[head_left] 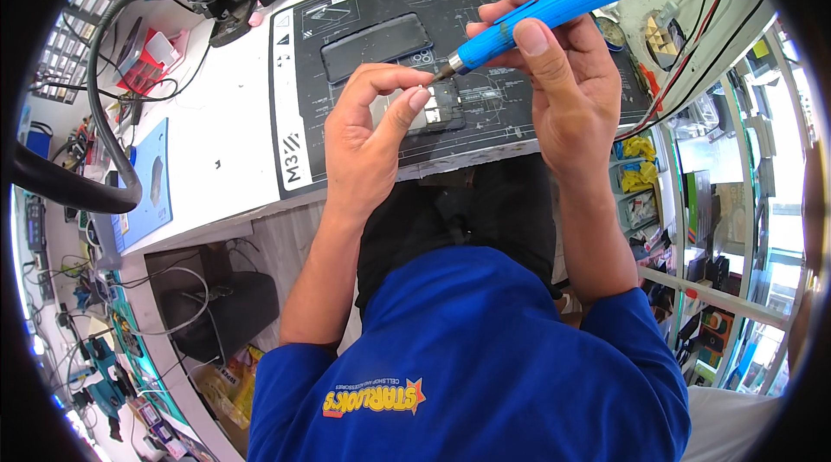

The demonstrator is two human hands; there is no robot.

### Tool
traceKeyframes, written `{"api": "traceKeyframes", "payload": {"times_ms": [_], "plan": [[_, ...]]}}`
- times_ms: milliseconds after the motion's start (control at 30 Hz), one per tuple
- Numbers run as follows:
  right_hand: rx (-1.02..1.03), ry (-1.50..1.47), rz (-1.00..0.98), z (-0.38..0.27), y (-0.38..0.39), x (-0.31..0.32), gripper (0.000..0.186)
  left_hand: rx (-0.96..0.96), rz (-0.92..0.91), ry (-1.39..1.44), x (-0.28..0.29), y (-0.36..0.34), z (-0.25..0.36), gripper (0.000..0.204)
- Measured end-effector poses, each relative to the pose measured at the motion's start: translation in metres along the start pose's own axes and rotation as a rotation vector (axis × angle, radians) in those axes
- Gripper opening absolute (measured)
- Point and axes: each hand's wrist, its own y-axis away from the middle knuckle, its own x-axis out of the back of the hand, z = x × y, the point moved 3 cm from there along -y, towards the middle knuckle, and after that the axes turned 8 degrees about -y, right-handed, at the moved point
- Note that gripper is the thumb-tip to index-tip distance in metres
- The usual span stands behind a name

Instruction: The person uses a blue precision tool to pry and separate components on a disassembled smartphone placed on a work mat. They repeatedly lift and reposition the battery and other internal parts, then briefly inspect the phone's screen and back before continuing to manipulate the internal components.

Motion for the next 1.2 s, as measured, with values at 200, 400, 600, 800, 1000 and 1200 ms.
{"api": "traceKeyframes", "payload": {"times_ms": [200, 400, 600, 800, 1000, 1200], "plan": [[0.031, 0.180, -0.038, -0.002, 0.002, -0.004, 0.043, -0.031, 0.014, -0.085, 0.001, 0.001, -0.001, 0.014], [0.083, 0.257, -0.124, 0.001, 0.004, -0.006, 0.039, -0.163, -0.008, -0.414, 0.004, -0.003, 0.006, 0.014], [0.092, 0.389, -0.159, 0.012, 0.000, -0.005, 0.037, -0.172, -0.039, -0.560, 0.006, -0.018, 0.005, 0.010], [0.131, 0.303, -0.060, 0.029, -0.012, 0.004, 0.032, -0.055, -0.055, -0.543, 0.004, -0.024, 0.001, 0.014], [0.057, 0.239, 0.029, 0.032, -0.009, 0.015, 0.033, 0.064, -0.106, -0.421, -0.006, -0.024, -0.009, 0.014], [-0.068, 0.419, -0.033, 0.030, -0.009, 0.028, 0.035, -0.056, -0.227, -0.566, -0.018, -0.021, -0.018, 0.012]]}}
